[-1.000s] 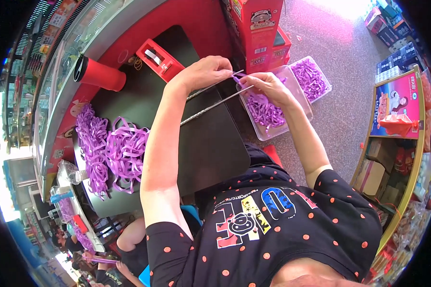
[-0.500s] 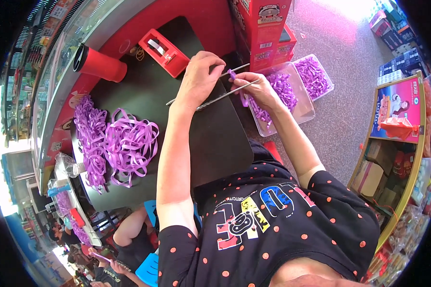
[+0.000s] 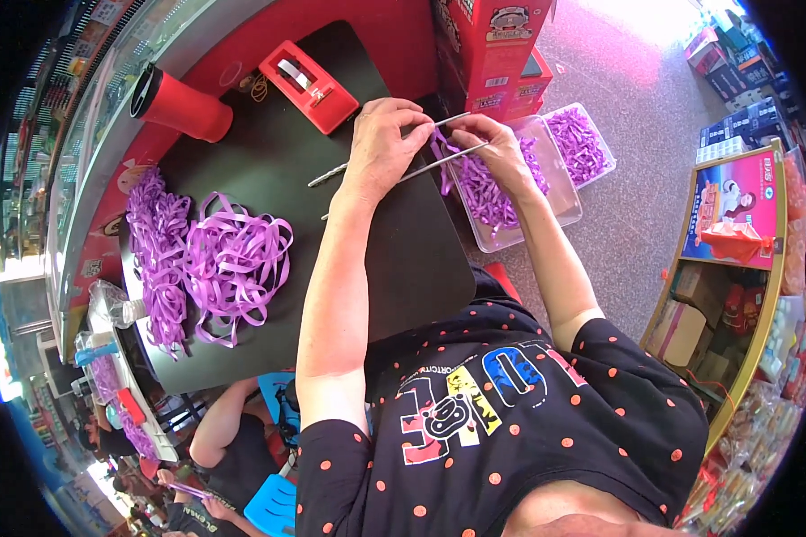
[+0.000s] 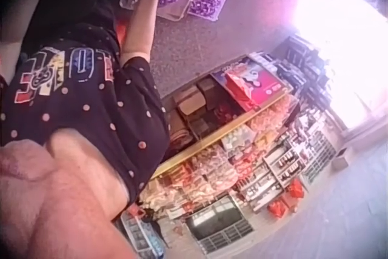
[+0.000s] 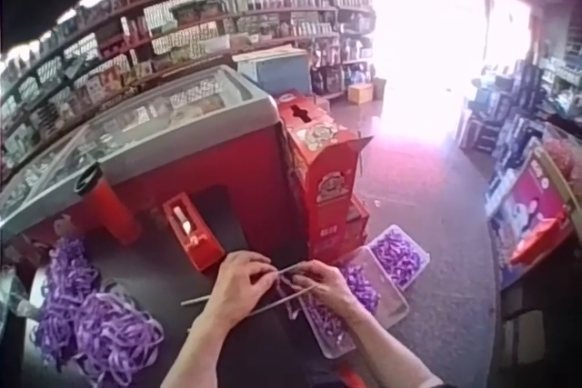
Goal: Assembling purple ribbon loops using a metal jig and tape.
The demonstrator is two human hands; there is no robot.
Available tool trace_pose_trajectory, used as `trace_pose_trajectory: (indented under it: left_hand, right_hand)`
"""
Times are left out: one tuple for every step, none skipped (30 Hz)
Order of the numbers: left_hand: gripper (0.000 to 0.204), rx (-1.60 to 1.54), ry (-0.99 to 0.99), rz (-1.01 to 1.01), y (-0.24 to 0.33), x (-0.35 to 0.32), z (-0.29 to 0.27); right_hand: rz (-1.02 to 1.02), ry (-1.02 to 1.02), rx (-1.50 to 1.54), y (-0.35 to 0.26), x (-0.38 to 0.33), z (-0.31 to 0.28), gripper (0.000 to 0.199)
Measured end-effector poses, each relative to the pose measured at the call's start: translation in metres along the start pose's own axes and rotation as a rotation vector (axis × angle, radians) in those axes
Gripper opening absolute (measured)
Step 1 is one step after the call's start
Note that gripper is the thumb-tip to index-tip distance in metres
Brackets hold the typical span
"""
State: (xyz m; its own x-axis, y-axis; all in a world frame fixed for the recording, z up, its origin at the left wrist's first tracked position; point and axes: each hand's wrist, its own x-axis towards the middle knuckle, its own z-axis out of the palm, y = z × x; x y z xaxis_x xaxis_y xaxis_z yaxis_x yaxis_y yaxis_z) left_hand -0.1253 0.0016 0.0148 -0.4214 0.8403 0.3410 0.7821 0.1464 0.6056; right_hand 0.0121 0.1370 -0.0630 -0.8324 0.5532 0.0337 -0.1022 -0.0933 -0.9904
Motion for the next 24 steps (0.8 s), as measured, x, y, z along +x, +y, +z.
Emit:
trace_pose_trajectory:
  left_hand:
    - [0.014,-0.016,0.016,-0.001,-0.001,-0.001,0.001]
    - [0.013,-0.032,0.033,-0.003,-0.002,-0.002,0.001]
    - [0.013,-0.033,0.037,-0.007,-0.003,-0.003,0.001]
    - [0.013,-0.034,0.046,0.004,-0.003,-0.003,0.002]
    - [0.013,-0.036,0.055,0.015,-0.003,-0.003,0.003]
    - [0.013,-0.039,0.058,0.014,-0.003,-0.003,0.004]
    - [0.014,-0.018,0.061,0.02,-0.002,-0.003,0.004]
    - [0.015,0.002,0.064,0.026,0.0,-0.003,0.004]
    - [0.015,0.001,0.066,0.023,0.0,-0.003,0.003]
    - [0.015,0.002,0.06,0.033,0.0,-0.003,0.003]
    - [0.015,0.002,0.053,0.043,0.0,-0.003,0.002]
    - [0.015,0.001,0.054,0.039,-0.001,-0.003,0.001]
    - [0.015,0.01,0.065,0.049,-0.001,-0.004,0.001]
    - [0.015,0.019,0.077,0.06,-0.002,-0.005,0.001]
    - [0.015,0.016,0.076,0.056,-0.003,-0.006,0.001]
    - [0.016,0.013,0.07,0.055,-0.003,-0.006,0.001]
    - [0.016,0.01,0.065,0.055,-0.003,-0.005,0.001]
    - [0.016,0.007,0.063,0.055,-0.003,-0.005,0.002]
    - [0.016,0.01,0.063,0.058,-0.003,-0.005,0.002]
    - [0.016,0.011,0.063,0.062,-0.003,-0.004,0.002]
    - [0.016,0.008,0.06,0.063,-0.002,-0.003,0.002]
    - [0.016,0.004,0.052,0.056,-0.002,-0.004,0.002]
    - [0.016,0.002,0.045,0.048,-0.003,-0.005,0.001]
    - [0.016,0.002,0.043,0.043,-0.003,-0.006,0.0]
  right_hand:
    - [0.002,-0.003,-0.003,-0.004,0.001,0.004,0.026]
    - [-0.033,-0.04,-0.027,-0.011,0.003,0.008,0.027]
    - [-0.068,-0.079,-0.051,-0.014,0.005,0.013,0.028]
    - [-0.057,-0.1,-0.022,-0.012,0.008,0.015,0.028]
    - [-0.056,-0.101,-0.026,-0.01,0.011,0.014,0.028]
    - [-0.039,-0.101,-0.09,-0.007,0.014,0.013,0.027]
    - [-0.021,-0.104,-0.152,-0.004,0.017,0.012,0.026]
    - [-0.02,-0.108,-0.154,-0.002,0.02,0.01,0.026]
    - [-0.044,-0.087,-0.258,-0.001,0.022,0.008,0.025]
    - [-0.067,-0.068,-0.361,0.001,0.024,0.006,0.023]
    - [-0.064,-0.072,-0.362,0.004,0.026,0.004,0.023]
    - [-0.13,-0.079,-0.438,0.007,0.029,0.002,0.023]
    - [-0.194,-0.085,-0.514,0.007,0.029,0.002,0.024]
    - [-0.227,-0.1,-0.583,0.005,0.029,0.002,0.024]
    - [-0.222,-0.102,-0.583,0.007,0.028,0.003,0.024]
    - [-0.243,-0.102,-0.683,0.011,0.028,0.001,0.022]
    - [-0.264,-0.102,-0.783,0.016,0.029,-0.002,0.021]
    - [-0.252,-0.14,-0.927,0.031,0.034,-0.011,0.021]
    - [-0.248,-0.14,-0.926,0.047,0.035,-0.016,0.021]
    - [-0.192,-0.136,-0.958,0.061,0.036,-0.021,0.021]
    - [-0.135,-0.131,-0.989,0.075,0.036,-0.027,0.022]
    - [0.014,-0.161,-1.009,0.088,0.037,-0.032,0.023]
    - [0.017,-0.165,-1.007,0.097,0.032,-0.032,0.023]
    - [0.027,-0.131,-0.984,0.107,0.026,-0.033,0.023]
